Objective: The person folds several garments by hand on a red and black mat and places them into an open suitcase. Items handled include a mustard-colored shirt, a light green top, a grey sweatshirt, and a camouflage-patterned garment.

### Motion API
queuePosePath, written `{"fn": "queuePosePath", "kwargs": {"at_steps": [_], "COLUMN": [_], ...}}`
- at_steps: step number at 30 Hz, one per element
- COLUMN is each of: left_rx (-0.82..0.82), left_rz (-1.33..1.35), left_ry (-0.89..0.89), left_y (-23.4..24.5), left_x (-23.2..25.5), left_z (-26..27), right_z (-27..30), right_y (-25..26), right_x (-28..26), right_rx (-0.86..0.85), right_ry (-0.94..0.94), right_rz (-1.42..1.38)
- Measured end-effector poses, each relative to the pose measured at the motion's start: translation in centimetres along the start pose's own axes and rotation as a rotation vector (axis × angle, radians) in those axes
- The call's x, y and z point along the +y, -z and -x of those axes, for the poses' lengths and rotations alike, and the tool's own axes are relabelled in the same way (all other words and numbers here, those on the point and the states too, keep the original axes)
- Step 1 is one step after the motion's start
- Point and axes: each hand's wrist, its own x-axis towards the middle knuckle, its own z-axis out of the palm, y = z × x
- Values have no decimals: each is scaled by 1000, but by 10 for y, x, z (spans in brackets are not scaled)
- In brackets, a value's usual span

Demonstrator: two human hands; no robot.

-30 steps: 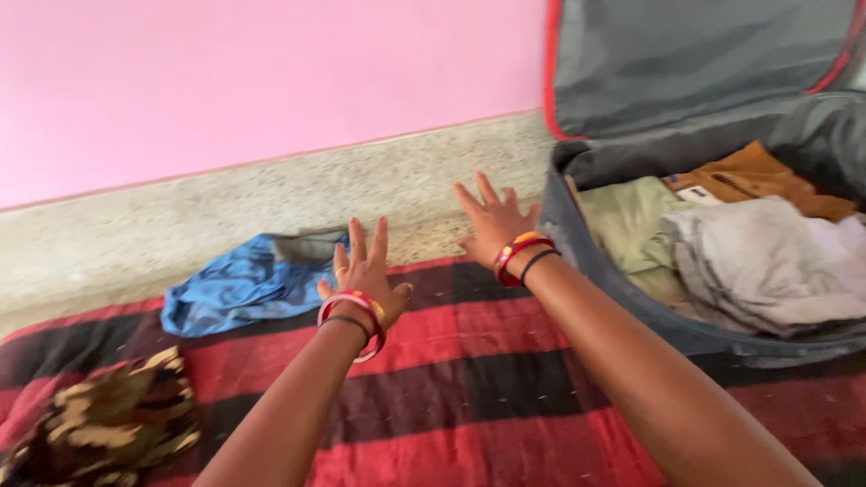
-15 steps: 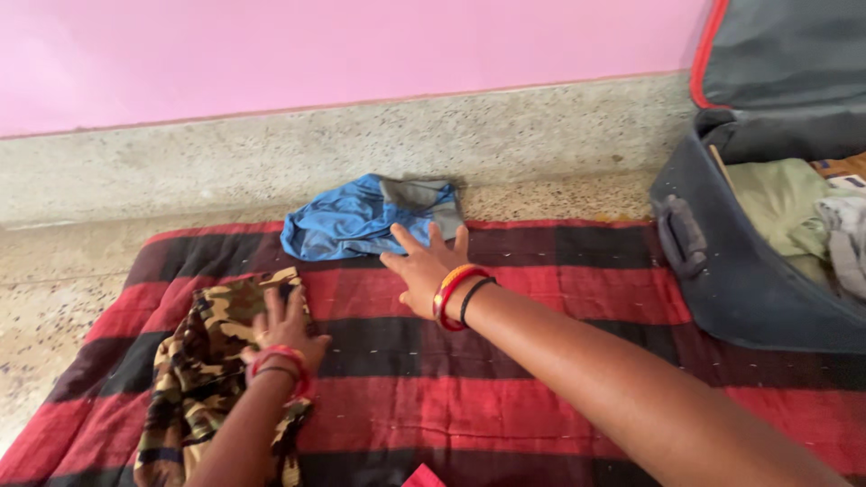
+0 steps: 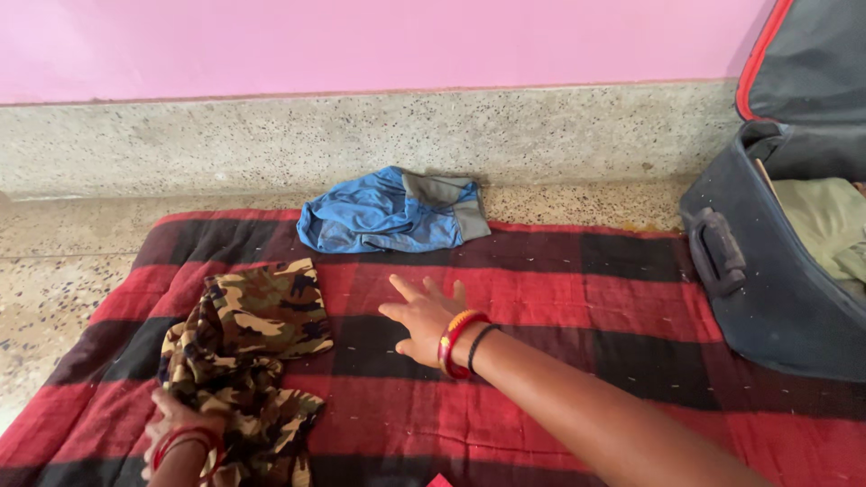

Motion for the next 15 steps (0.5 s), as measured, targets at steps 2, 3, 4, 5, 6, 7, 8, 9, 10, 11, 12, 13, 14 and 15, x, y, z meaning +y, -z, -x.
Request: {"fn": "queuePosePath", "kwargs": {"at_steps": [2, 3, 4, 5, 6, 7, 8, 9, 10, 11, 12, 13, 14, 15], "left_rx": [34, 51, 63, 77, 86, 96, 30, 47, 65, -141, -348, -374, -399, -445], "left_rz": [62, 91, 60, 27, 125, 226, 307, 393, 480, 676, 869, 872, 875, 957], "left_ry": [-121, -176, -204, -232, -355, -476, -452, -544, -635, -750, -864, -912, -961, -1024], "left_y": [-8, -11, -16, -18, -19, -18, -17, -15, -11, -7, -2, 3, 10, 18], "left_x": [7, 9, 19, 38, 55, 73, 91, 115, 138, 160, 182, 196, 210, 226], "left_z": [-11, -11, -9, -7, -1, 9, 21, 37, 55, 74, 95, 116, 136, 158], "right_z": [1, 1, 2, 2, 2, 3, 5, 7, 9, 12, 13, 16, 19, 23], "right_y": [0, -1, -3, -5, -7, -10, -13, -15, -17, -21, -22, -25, -27, -27], "right_x": [10, 15, 20, 24, 28, 33, 37, 42, 47, 52, 58, 66, 74, 83], "right_rx": [-8, -12, -17, -20, -24, -29, -33, -58, -82, -108, -132, -160, -188, -76], "right_ry": [0, -5, -9, -13, -9, -4, 1, 10, 19, 28, 22, 15, 9, 131], "right_rz": [-4, -5, -6, -9, 1, 13, 26, 24, 23, 19, 50, 81, 112, -15]}}
